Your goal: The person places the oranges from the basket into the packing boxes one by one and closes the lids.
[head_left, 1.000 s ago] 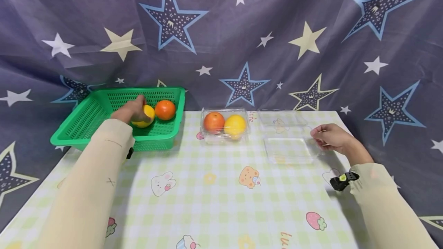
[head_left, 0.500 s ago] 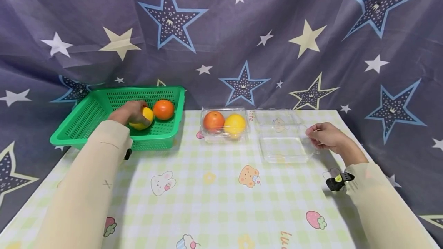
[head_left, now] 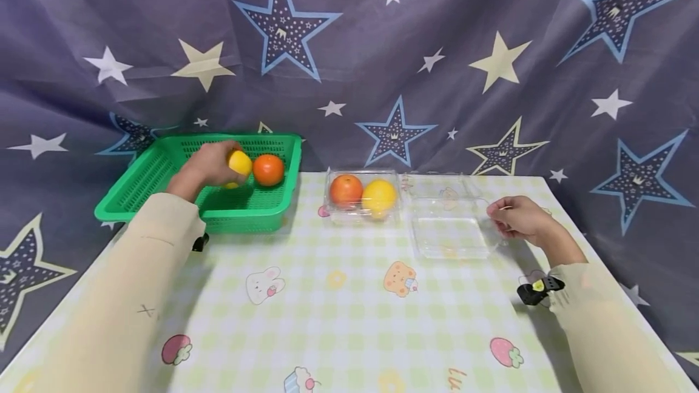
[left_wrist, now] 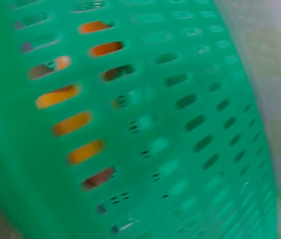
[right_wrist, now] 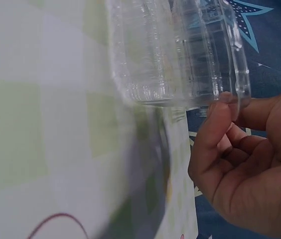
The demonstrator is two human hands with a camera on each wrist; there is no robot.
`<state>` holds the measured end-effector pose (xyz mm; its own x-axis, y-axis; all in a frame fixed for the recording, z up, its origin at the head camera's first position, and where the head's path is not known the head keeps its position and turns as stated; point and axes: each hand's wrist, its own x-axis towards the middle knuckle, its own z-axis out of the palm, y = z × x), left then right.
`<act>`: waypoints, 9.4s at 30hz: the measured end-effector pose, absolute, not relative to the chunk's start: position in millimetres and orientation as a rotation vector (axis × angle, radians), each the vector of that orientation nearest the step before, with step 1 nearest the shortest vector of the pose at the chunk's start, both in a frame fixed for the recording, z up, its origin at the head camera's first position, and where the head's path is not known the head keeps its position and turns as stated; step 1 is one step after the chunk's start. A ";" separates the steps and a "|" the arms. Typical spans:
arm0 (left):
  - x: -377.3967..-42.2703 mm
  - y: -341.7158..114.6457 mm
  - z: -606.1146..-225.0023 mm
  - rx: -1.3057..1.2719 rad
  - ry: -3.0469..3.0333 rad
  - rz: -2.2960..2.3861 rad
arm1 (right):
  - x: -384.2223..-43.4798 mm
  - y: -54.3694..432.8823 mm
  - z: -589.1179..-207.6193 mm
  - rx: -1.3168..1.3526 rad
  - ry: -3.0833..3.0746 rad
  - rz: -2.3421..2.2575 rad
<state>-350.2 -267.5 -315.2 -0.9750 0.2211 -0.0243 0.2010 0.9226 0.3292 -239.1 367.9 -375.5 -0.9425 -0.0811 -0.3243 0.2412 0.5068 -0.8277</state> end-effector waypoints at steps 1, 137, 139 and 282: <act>-348.3 -265.5 -311.6 0.338 3.046 0.505 | -239.0 368.4 -375.5 0.134 2.431 -1.414; -320.7 -104.8 -305.4 0.862 3.230 -0.016 | -234.6 368.8 -401.1 0.098 2.245 -1.706; -325.7 -122.0 -302.7 0.765 3.249 0.005 | -234.7 368.7 -401.0 0.084 2.248 -1.712; -231.7 169.8 -379.8 1.268 2.883 0.238 | -236.5 377.7 -393.8 0.038 2.167 -1.798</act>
